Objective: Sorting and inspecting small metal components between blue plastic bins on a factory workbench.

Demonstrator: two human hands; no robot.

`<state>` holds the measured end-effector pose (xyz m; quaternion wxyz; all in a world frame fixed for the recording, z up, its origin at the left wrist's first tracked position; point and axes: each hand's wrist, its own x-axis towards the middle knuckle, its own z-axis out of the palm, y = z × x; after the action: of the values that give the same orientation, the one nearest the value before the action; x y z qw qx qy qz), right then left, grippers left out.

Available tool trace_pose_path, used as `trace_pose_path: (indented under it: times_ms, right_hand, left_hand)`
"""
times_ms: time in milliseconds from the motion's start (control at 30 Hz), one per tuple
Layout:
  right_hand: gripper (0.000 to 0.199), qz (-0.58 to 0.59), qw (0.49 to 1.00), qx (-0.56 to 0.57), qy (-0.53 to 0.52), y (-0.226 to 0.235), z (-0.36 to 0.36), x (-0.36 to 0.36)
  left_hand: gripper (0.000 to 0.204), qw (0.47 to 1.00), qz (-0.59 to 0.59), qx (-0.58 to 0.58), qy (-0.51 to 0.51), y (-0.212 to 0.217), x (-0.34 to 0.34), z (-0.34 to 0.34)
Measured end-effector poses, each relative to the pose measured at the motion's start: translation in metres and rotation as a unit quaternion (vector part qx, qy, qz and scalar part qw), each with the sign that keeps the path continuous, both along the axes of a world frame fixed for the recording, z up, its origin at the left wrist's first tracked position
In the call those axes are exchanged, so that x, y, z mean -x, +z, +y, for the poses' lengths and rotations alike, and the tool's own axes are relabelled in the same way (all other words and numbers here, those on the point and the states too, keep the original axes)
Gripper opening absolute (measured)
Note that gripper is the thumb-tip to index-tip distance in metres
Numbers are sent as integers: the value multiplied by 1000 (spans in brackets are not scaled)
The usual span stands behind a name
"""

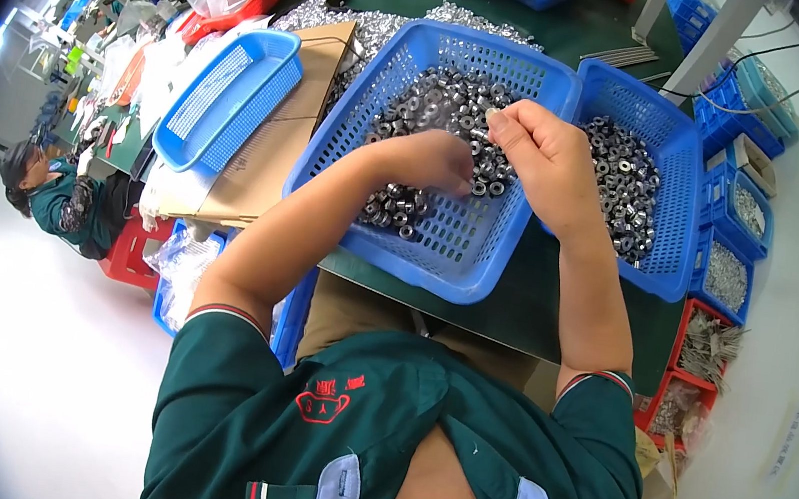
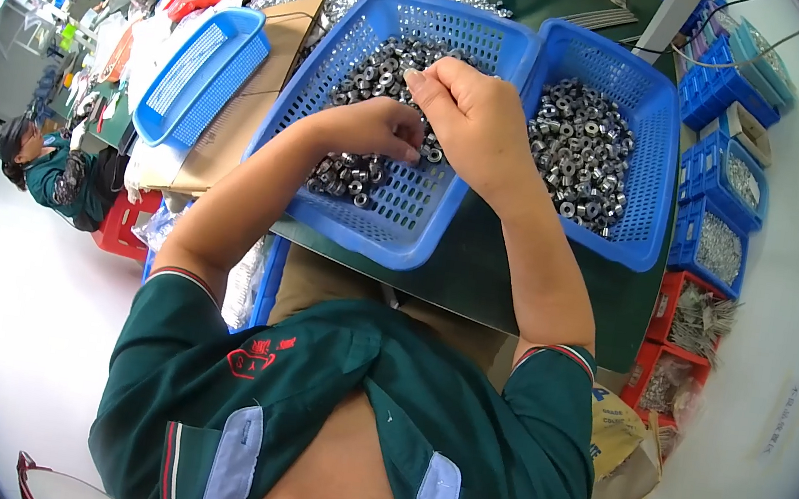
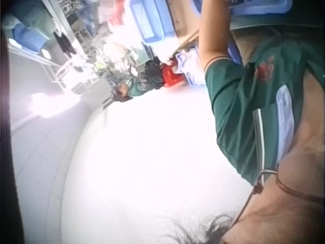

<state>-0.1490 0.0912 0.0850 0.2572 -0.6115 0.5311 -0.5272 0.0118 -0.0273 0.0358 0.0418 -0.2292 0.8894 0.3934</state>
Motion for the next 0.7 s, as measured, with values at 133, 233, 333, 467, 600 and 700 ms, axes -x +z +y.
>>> trace_pose_path:
  times_ms: [133,233,333,467,600,700]
  right_hand:
    - [26,47,999,-10,-20,2,0,1]
    - [25,76,996,-18,-36,3,2,2]
    - [23,106,992,-38,-57,-3,-1,1]
    - [21,138,987,-34,-69,-3,-1,-4]
    - [17,194,977,28,-86,-4,-3,-5]
    - [13,281,945,121,-110,-4,-3,-8]
  left_hand:
    - [26,903,130,-401,78,11,-13,-15]
    - [26,825,247,-502,79,19,-13,-11]
    - [24,783,292,-543,75,23,-15,-8]
    - [24,777,321,-533,98,26,-15,-1]
    - [22,781,324,-519,124,27,-14,-2]
    - [20,792,321,-504,126,26,-14,-3]
